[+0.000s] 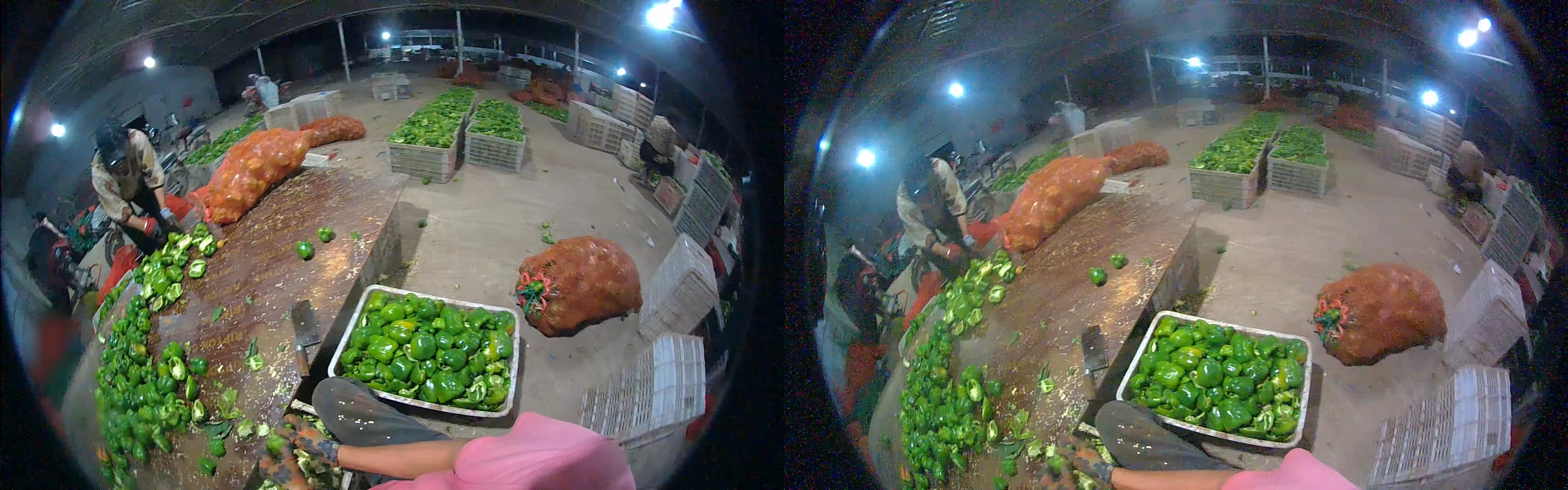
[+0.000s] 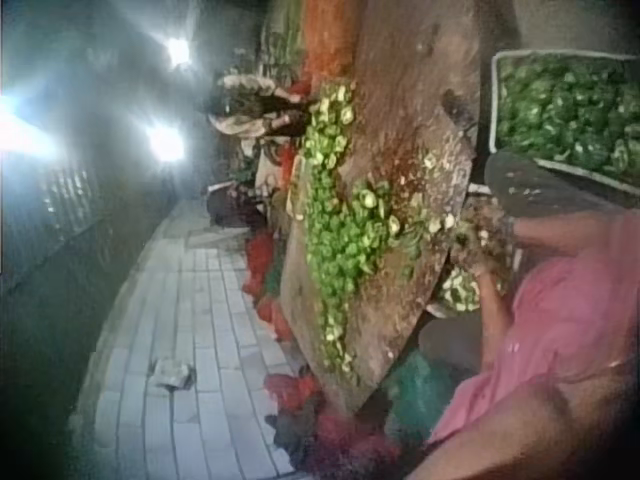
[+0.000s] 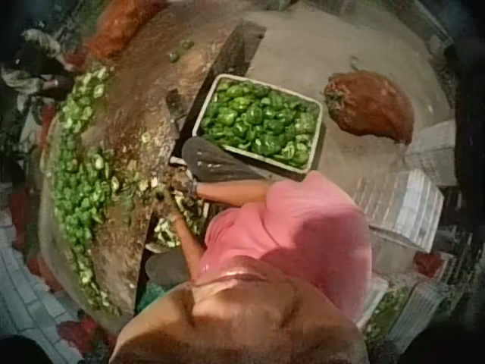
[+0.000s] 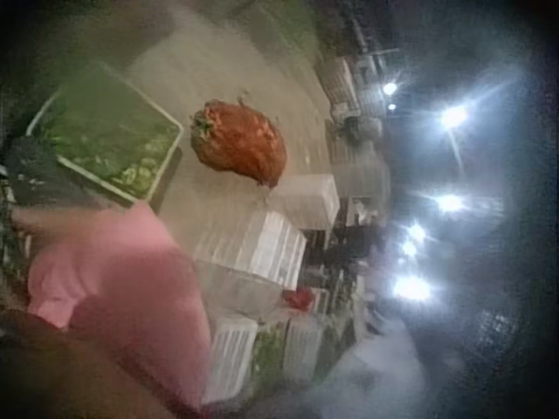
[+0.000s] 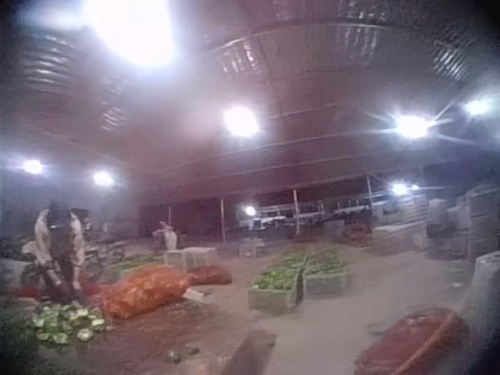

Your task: The person repeatedly picks green bell peppers from a pile on a wooden table, removes the stems, and chops them into pieces using a large knife. The chopped pieces are placed into a white plastic crate while the discarded stems and cores are pushed to the side of the table.

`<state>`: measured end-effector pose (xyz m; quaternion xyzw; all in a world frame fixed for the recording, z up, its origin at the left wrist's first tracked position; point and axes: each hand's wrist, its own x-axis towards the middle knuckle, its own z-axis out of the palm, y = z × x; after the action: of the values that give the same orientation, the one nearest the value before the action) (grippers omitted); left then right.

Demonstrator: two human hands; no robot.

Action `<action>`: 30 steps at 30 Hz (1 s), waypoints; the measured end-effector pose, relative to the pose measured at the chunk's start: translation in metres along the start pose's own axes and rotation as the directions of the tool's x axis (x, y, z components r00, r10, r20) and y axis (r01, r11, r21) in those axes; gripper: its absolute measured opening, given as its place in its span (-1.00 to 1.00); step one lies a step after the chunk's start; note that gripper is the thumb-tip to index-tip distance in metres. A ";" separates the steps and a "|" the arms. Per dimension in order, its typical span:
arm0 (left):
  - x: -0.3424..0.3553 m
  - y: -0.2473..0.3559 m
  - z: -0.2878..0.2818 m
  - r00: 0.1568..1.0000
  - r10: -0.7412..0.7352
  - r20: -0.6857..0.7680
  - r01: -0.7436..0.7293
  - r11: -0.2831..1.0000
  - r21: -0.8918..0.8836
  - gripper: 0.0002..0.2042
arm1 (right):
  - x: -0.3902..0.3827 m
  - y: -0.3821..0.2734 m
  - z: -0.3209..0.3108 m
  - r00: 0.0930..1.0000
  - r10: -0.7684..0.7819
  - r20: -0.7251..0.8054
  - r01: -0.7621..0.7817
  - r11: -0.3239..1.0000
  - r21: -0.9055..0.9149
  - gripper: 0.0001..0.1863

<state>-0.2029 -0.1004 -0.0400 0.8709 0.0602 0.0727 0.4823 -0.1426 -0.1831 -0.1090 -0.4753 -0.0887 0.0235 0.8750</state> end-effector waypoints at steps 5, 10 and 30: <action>0.007 -0.019 -0.020 0.962 0.040 0.269 -0.022 0.997 -0.072 -0.49 | 0.013 0.014 -0.016 0.985 -0.098 0.142 0.171 0.659 -0.732 -0.50; 0.014 -0.052 -0.031 0.885 0.116 0.452 -0.042 0.985 -0.169 -0.38 | 0.026 -0.052 -0.014 0.966 0.043 0.256 0.011 0.978 -0.206 -0.49; -0.026 0.110 -0.009 0.969 0.214 -0.123 -0.192 0.968 0.164 -0.72 | -0.020 -0.130 -0.014 0.921 0.067 0.383 0.309 0.473 -0.825 -0.45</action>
<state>-0.2265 -0.1555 0.0559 0.8991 0.0095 0.1778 0.3998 -0.1650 -0.2680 -0.0105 -0.8323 -0.2823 -0.0006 0.4770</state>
